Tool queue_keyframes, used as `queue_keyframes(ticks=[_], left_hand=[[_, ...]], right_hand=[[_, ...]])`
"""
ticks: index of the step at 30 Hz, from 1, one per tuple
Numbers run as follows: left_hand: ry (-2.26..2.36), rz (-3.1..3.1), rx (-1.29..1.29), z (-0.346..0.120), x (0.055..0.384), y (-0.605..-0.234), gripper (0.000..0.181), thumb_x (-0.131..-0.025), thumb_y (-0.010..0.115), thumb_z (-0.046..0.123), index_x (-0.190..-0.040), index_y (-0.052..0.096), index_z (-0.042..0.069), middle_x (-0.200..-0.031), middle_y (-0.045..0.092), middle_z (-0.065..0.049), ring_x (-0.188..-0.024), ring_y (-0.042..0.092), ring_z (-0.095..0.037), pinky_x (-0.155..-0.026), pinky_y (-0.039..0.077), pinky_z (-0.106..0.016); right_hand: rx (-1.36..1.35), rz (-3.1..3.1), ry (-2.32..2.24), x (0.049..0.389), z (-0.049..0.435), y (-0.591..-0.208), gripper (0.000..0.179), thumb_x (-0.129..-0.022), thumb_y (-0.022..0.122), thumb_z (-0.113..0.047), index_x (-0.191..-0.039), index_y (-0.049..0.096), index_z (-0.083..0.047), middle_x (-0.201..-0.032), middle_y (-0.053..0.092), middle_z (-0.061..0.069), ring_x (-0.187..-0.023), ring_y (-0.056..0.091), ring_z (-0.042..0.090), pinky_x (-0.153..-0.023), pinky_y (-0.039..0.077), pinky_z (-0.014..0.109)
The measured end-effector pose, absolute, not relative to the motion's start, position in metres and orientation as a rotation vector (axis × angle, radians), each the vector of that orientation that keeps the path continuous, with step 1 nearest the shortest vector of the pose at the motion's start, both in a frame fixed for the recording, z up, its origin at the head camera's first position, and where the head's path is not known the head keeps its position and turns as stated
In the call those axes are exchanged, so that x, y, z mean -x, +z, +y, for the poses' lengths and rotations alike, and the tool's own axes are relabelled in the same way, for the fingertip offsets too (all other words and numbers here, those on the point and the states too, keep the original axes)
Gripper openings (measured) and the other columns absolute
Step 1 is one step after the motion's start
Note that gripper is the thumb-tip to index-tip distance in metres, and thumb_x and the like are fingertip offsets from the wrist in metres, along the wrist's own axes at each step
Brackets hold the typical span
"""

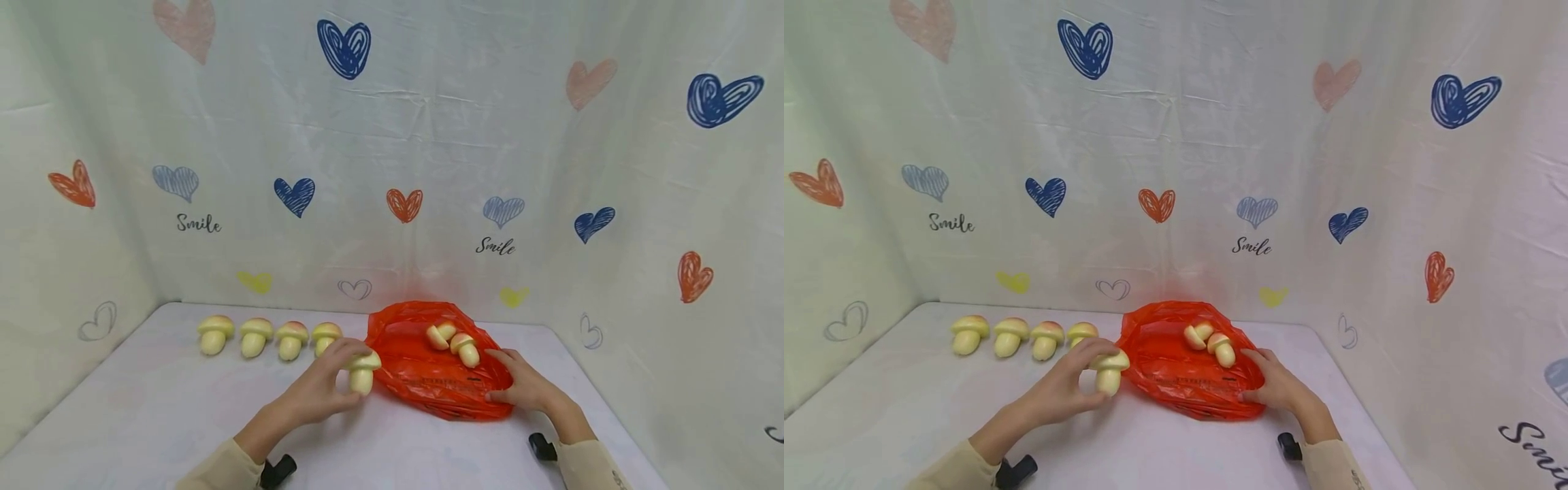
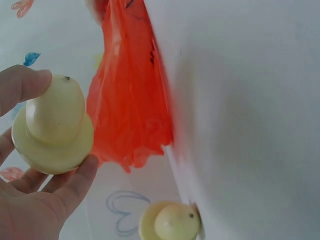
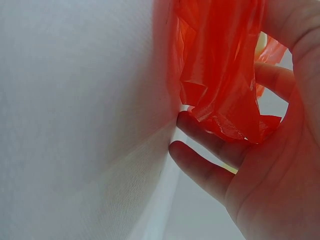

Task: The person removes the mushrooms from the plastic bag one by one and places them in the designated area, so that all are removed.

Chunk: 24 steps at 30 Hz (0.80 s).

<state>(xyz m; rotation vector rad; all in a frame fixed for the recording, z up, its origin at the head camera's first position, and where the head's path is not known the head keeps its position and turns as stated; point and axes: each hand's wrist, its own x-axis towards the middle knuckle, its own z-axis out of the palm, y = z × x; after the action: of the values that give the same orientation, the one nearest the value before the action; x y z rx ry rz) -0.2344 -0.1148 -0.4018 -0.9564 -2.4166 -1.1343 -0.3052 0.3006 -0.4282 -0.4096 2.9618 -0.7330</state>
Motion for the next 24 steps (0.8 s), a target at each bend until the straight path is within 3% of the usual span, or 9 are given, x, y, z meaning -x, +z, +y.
queue_keyframes(ticks=[9, 24], left_hand=[[-1.106, -2.429, 0.953, -0.132, 0.243, -0.403, 0.062, -0.070, 0.080, 0.009, -0.125, 0.053, 0.023, -0.124, 0.050, 0.009, -0.117, 0.045, -0.014, -0.096, 0.043, -0.045], [-1.005, -2.444, 0.827, -0.172, 0.248, -0.410, 0.064, -0.066, 0.078, 0.004, -0.124, 0.056, 0.017, -0.124, 0.053, 0.006, -0.115, 0.044, -0.016, -0.094, 0.042, -0.045]], right_hand=[[0.368, 2.959, -0.735, 0.302, 0.307, -0.431, 0.087, -0.068, 0.082, -0.042, -0.142, 0.042, -0.019, -0.144, 0.031, 0.017, -0.126, 0.039, 0.039, -0.092, 0.041, 0.062], [0.406, 2.948, -0.745, 0.305, 0.302, -0.429, 0.088, -0.068, 0.082, -0.043, -0.142, 0.042, -0.018, -0.143, 0.032, 0.016, -0.126, 0.038, 0.039, -0.091, 0.042, 0.062]])
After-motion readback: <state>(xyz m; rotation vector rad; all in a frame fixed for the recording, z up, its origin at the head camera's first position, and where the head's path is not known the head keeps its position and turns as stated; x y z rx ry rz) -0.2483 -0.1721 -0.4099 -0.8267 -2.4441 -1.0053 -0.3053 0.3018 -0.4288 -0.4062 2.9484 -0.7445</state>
